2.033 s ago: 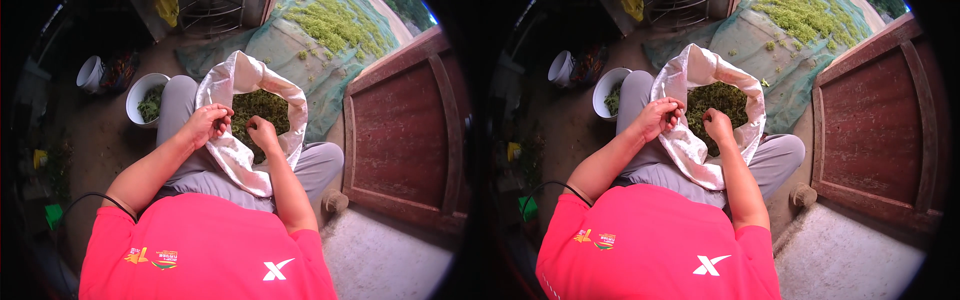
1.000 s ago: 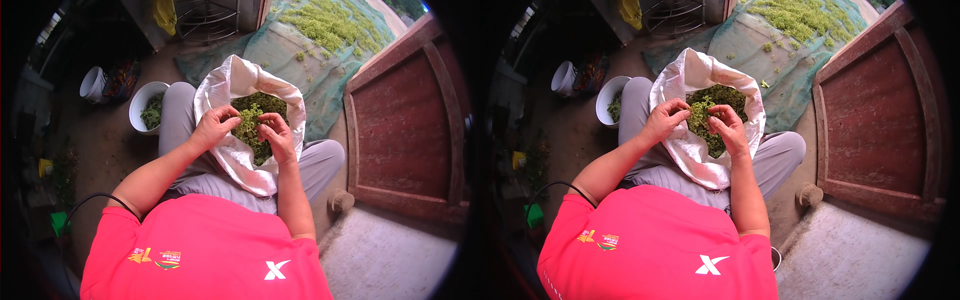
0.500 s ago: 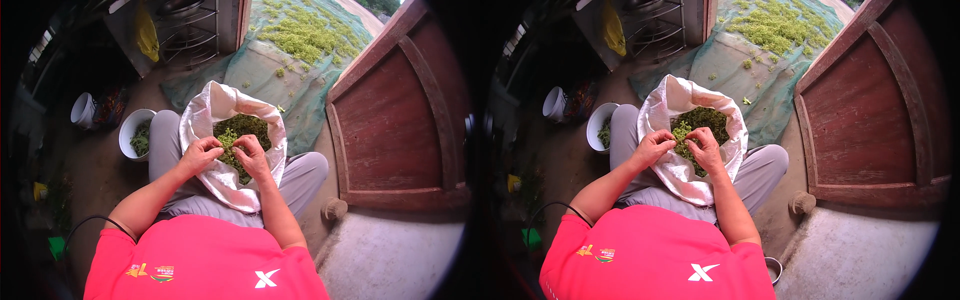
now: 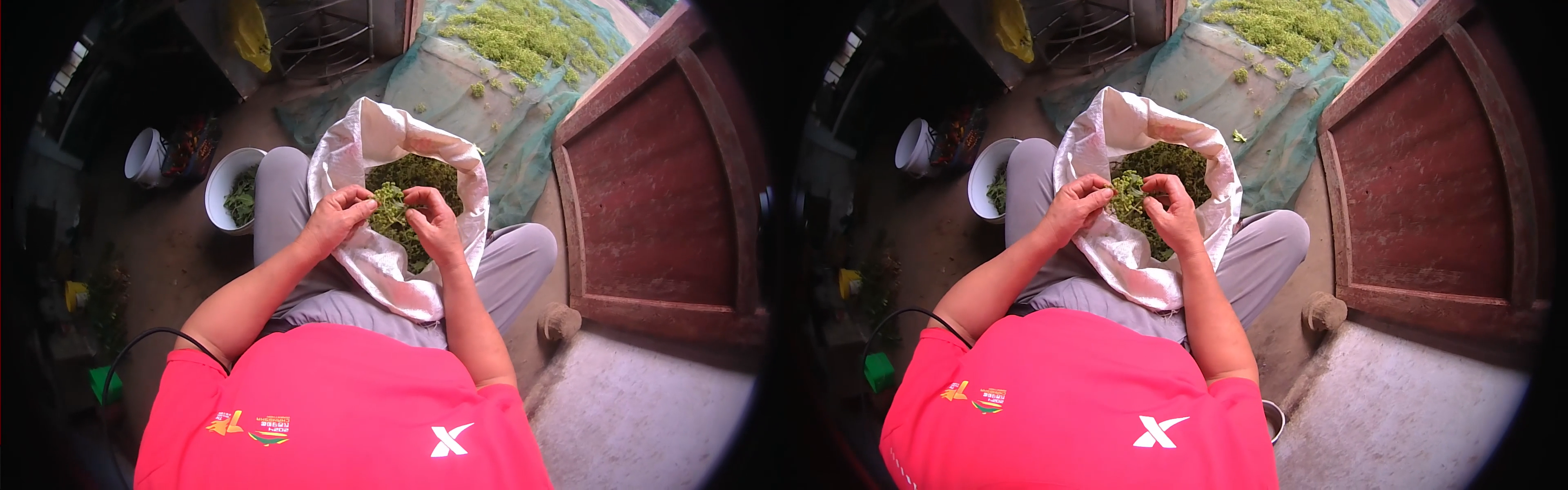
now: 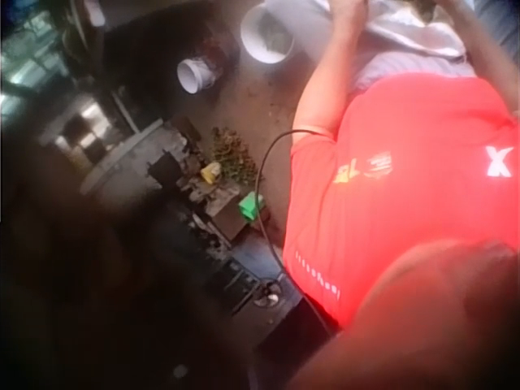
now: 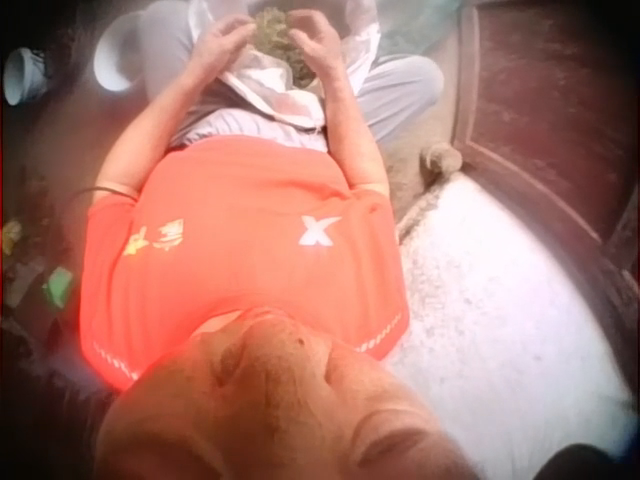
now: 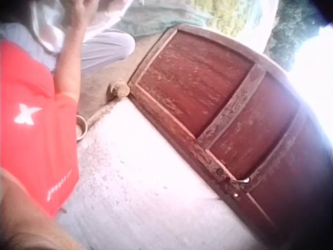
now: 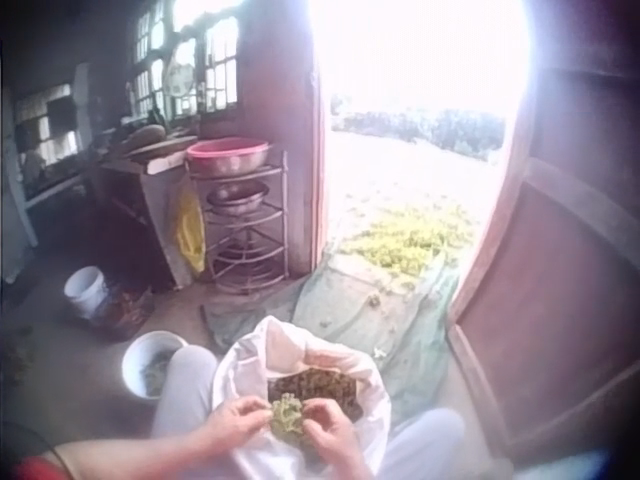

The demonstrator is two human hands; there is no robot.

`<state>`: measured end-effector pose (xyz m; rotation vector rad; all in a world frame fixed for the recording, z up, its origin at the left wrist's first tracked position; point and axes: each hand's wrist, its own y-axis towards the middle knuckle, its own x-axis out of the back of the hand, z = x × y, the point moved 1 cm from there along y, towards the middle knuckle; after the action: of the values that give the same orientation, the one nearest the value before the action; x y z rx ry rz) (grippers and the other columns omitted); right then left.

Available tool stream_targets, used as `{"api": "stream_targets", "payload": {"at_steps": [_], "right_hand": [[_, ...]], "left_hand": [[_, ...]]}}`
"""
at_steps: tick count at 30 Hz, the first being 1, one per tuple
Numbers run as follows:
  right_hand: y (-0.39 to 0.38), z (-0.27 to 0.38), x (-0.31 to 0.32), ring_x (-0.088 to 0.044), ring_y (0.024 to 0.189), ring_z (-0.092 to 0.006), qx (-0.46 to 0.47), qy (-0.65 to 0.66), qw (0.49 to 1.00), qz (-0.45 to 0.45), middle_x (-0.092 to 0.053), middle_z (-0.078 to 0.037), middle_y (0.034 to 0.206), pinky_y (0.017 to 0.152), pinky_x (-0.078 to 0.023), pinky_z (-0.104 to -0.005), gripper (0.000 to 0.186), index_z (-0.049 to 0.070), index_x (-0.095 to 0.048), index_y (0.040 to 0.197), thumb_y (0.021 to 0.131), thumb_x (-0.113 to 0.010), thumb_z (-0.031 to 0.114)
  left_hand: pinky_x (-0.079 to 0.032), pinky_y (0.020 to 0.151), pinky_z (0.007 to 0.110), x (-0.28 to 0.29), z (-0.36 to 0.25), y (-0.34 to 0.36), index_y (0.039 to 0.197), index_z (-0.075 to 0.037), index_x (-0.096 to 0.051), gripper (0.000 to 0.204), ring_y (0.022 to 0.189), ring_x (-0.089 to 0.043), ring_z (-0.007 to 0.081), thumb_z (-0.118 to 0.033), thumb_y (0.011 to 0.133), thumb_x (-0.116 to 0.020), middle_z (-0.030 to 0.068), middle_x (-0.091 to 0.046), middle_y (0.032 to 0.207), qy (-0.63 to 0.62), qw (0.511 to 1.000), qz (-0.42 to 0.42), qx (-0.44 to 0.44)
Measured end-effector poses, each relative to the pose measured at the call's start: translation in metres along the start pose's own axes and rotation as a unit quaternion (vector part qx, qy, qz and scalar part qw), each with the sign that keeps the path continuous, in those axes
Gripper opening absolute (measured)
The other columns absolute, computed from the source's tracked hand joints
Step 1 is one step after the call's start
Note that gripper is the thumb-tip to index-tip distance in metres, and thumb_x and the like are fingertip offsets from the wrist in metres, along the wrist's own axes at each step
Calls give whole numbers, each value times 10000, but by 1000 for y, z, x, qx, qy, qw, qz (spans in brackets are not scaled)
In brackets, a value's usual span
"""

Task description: The person sorts small green plants by hand, picking through them in a white bag and placing selected portions into a white bucket.

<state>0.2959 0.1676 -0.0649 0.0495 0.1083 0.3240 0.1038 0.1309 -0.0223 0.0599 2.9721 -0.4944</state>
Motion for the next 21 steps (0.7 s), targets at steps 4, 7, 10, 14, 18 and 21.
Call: {"api": "stream_targets", "payload": {"at_steps": [4, 7, 10, 14, 18, 21], "right_hand": [[-2, 12, -7, -592, 900, -201, 78, -157, 984, -20, -574, -78, 989, 770, -486, -291, 222, 40, -593, 962, 748, -650, 55], [-5, 21, -13, -589, 909, -293, 135, -272, 952, -39, -585, -117, 977, 775, -488, -342, 217, 58, -609, 914, 707, -672, 73], [-2, 16, -14, -595, 876, -268, 213, -331, 917, -67, -587, -114, 966, 753, -493, -325, 165, 41, -604, 874, 714, -647, 48], [1, 3, -1, -562, 817, -134, 70, -50, 993, -84, -582, -72, 995, 707, -477, -272, 82, 8, -580, 847, 766, -565, 3], [1, -2, 7, -525, 928, -113, -12, 136, 989, -57, -582, -57, 1083, 853, -405, -240, 93, 28, -567, 869, 781, -561, 57], [1, 1, 8, -515, 967, -131, -6, 219, 974, -57, -591, -76, 1074, 905, -370, -257, 102, 33, -565, 878, 784, -546, 68]], "left_hand": [[-250, 413, 164, 1, 2, -2, 948, -87, -610, 66, 468, -351, -4, -138, 918, -580, -76, -496, 653, -13, 1000, 20, -2], [-252, 414, 165, 2, 3, -3, 955, -84, -611, 69, 472, -352, -4, -133, 919, -578, -76, -498, 659, -11, 999, 30, -7], [-254, 414, 165, 2, 3, -2, 965, -81, -612, 73, 477, -354, -4, -124, 918, -576, -75, -500, 668, -1, 999, 38, -6], [-256, 414, 164, 3, 3, 0, 975, -76, -615, 81, 482, -357, -3, -118, 917, -577, -74, -505, 680, 6, 999, 36, -3], [-261, 416, 162, 0, 5, -1, 976, -72, -618, 86, 480, -356, -3, -118, 917, -576, -73, -512, 684, 15, 999, 37, -3], [-264, 416, 161, -1, 6, -2, 978, -69, -618, 88, 480, -356, -3, -119, 915, -581, -72, -511, 686, 18, 999, 33, -7]]}}
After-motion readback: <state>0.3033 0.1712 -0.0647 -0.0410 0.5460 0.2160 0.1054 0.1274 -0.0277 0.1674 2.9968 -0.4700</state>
